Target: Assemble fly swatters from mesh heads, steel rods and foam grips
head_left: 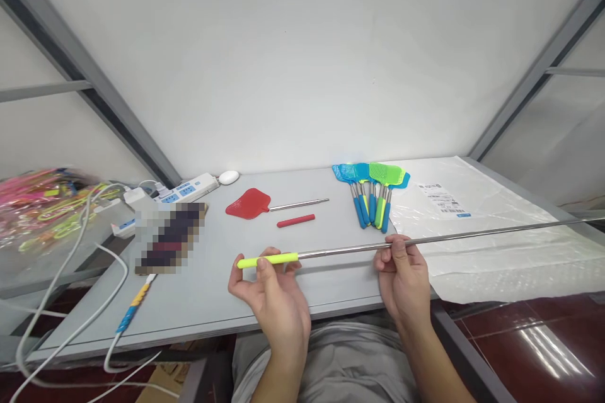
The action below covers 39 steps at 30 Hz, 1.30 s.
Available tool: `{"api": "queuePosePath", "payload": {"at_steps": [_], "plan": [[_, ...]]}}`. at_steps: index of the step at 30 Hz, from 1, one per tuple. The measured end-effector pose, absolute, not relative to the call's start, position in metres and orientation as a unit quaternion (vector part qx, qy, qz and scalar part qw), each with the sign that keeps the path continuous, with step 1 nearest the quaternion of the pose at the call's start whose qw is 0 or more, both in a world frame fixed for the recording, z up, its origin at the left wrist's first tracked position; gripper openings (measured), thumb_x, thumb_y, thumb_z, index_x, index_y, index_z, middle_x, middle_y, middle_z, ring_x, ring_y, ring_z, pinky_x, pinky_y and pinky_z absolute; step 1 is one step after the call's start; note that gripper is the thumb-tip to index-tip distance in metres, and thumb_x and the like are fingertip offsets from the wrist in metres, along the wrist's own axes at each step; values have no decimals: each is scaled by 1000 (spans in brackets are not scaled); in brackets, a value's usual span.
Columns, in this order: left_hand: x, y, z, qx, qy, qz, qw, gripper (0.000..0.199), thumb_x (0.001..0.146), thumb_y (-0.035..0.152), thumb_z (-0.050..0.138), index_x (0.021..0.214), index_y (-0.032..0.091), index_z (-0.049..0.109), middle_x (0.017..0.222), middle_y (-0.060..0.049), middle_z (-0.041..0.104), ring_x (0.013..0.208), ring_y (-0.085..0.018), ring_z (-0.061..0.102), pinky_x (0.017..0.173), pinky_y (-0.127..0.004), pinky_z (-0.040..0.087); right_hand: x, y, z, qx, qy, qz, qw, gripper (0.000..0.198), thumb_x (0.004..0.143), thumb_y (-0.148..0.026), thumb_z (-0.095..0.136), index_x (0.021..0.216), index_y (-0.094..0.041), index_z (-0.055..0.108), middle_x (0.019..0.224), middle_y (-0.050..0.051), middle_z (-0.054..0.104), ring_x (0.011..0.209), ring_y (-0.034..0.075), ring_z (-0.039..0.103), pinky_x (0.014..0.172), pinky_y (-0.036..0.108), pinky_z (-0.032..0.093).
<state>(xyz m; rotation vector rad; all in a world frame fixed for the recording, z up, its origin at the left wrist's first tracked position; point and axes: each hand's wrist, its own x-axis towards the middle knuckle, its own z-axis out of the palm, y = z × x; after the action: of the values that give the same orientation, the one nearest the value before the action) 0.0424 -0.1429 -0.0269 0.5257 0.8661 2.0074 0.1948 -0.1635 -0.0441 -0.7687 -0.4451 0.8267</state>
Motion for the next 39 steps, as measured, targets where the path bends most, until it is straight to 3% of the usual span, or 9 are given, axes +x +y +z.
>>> {"api": "queuePosePath", "payload": {"at_steps": [6, 11, 22, 28, 32, 39], "plan": [[63, -157, -32, 294, 336, 758, 475, 36, 93, 34, 59, 118, 34, 33, 91, 1, 66, 58, -11, 61, 65, -29, 53, 174, -165, -51, -340, -315, 470, 751, 14, 82, -35, 74, 85, -22, 69, 62, -2, 60, 56, 12, 54, 53, 26, 43], [49, -155, -31, 284, 333, 770, 464, 35, 90, 33, 64, 114, 31, 39, 92, 0, 65, 67, -12, 64, 68, -27, 54, 173, -166, -50, -357, -353, 492, 711, 17, 84, -34, 72, 94, -21, 72, 58, -2, 60, 55, 11, 55, 56, 25, 41], [-13, -119, -22, 180, 339, 823, 419, 29, 81, 21, 73, 101, 28, 52, 94, 4, 53, 78, -9, 56, 58, -18, 46, 179, -164, -42, -375, -213, 419, 799, 20, 83, -40, 72, 91, -22, 69, 62, -3, 55, 53, 9, 50, 49, 22, 41], [-24, -112, -22, 164, 361, 825, 403, 30, 82, 28, 72, 102, 27, 49, 93, 3, 53, 74, -8, 55, 58, -18, 45, 178, -163, -44, -369, -245, 432, 785, 17, 81, -35, 74, 87, -21, 68, 62, -2, 58, 54, 10, 53, 50, 23, 43], [-9, -124, -18, 187, 380, 808, 409, 29, 85, 39, 69, 99, 25, 48, 86, 3, 58, 61, -6, 52, 58, -19, 46, 182, -165, -45, -370, -252, 451, 772, 18, 80, -36, 75, 84, -20, 67, 60, -2, 58, 51, 10, 53, 46, 22, 40], [15, -144, -10, 231, 346, 814, 405, 17, 92, 37, 59, 91, 22, 52, 82, 5, 59, 49, -5, 48, 58, -22, 49, 185, -166, -47, -366, -245, 460, 771, 18, 81, -36, 74, 86, -23, 64, 63, -3, 60, 51, 9, 54, 45, 20, 39]]}}
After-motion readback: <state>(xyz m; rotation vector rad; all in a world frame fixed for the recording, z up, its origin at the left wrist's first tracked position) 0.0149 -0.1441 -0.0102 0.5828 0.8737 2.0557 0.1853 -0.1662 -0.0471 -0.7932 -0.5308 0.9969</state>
